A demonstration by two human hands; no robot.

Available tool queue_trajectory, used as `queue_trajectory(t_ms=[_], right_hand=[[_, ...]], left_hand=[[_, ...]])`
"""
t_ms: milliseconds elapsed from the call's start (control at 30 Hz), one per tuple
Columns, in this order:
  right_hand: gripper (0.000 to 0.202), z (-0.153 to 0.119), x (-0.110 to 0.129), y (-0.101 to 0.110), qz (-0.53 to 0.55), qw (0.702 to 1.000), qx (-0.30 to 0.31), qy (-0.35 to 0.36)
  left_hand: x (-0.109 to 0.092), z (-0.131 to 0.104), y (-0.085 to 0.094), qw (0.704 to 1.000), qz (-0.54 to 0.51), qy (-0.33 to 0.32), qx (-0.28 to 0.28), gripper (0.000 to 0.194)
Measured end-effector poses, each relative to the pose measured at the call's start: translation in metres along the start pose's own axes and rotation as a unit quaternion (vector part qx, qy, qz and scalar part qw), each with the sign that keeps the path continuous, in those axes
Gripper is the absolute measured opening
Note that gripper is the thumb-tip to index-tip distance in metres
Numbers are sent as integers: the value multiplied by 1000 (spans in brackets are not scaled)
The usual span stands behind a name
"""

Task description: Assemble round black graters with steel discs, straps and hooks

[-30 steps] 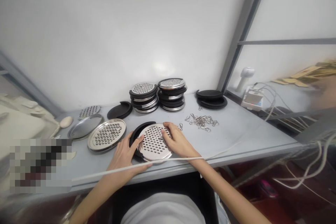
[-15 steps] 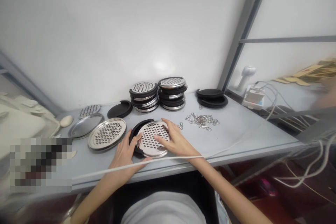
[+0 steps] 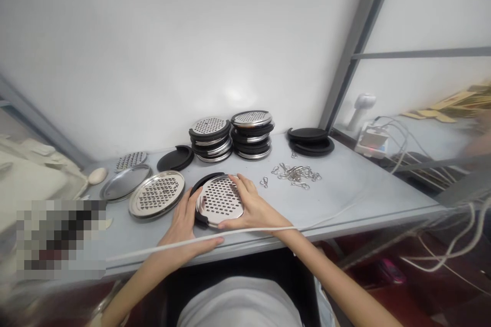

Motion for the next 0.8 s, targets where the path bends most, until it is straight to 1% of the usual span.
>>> queue_trajectory(t_ms=[200, 533, 667, 800], right_hand=[[114, 3, -1, -10, 0, 1000, -12, 1], [119, 3, -4, -11, -3, 1000, -25, 5], [119, 3, -4, -12, -5, 999, -30, 10], [117, 4, -2, -12, -3, 1000, -31, 1]], left_hand=[[-2, -1, -1, 1000, -8, -2, 8, 113], [-6, -2, 1, 999, 2, -12, 35, 122], [-4, -3, 1, 999, -4, -8, 34, 122], [-2, -4, -2, 999, -19, -26, 33, 123]])
Point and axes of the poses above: each hand's wrist, its own z-axis towards the middle knuckle, its own y-axis out of the back of the hand, x = y × z, the point moved 2 cm from there along z, towards the middle knuckle, and after that the axes turned 1 degree about y, right-handed, at the moved point
